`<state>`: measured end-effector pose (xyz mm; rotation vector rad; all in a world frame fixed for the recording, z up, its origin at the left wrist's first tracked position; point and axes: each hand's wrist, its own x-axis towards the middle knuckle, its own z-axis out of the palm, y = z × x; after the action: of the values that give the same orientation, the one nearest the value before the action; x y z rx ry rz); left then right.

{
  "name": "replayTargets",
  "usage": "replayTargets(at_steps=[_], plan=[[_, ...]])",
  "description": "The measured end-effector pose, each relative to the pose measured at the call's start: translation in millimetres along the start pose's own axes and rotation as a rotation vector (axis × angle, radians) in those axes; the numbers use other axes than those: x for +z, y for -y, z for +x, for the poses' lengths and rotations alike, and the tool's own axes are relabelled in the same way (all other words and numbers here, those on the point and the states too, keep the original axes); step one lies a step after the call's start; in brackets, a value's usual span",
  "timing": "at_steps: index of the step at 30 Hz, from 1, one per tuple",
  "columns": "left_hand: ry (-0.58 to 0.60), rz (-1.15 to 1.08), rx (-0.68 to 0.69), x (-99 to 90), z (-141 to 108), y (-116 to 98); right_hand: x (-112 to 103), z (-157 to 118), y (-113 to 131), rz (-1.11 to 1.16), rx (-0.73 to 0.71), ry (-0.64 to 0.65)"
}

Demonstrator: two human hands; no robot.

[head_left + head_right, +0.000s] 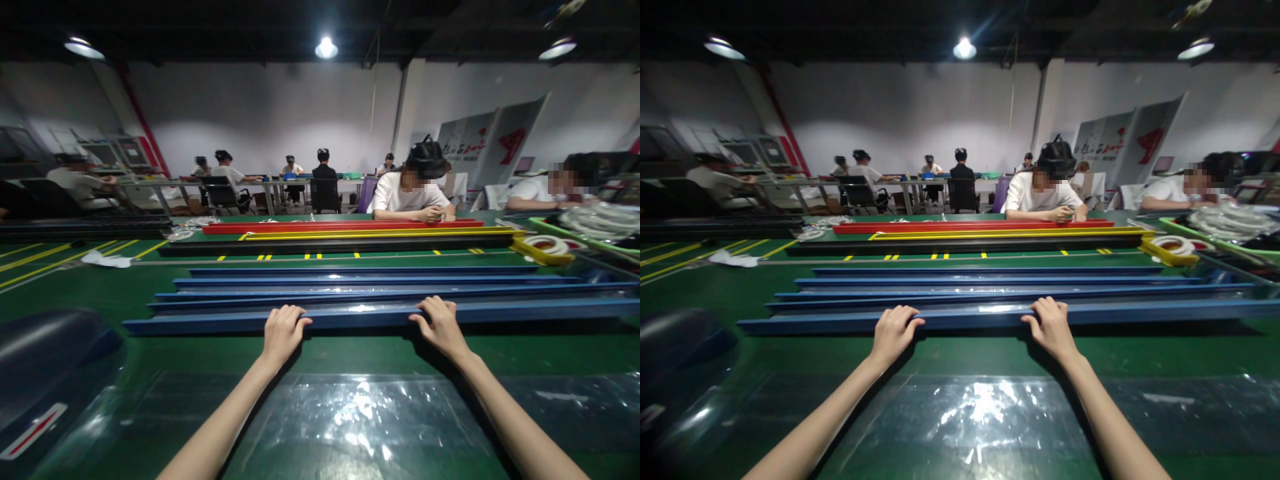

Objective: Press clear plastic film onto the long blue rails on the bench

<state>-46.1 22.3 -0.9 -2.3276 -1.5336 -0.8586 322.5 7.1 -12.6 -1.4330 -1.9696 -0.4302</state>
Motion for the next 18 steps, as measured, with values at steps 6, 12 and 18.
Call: replayTargets(at_steps=[6,12,18], plan=[[0.029,0.012,-0.024,3.2,1.3,8.5,13.0,0.7,2.5,0.027,-0.001,0.055],[0.082,0.046,-0.048,4.7,-0.5,22.7,24.3,2.4,9.2,0.055,-0.021,0.164],[0.112,0.075,-0.032,4.2,-4.2,34.3,27.0,10.1,17.1,0.062,-0.050,0.257]])
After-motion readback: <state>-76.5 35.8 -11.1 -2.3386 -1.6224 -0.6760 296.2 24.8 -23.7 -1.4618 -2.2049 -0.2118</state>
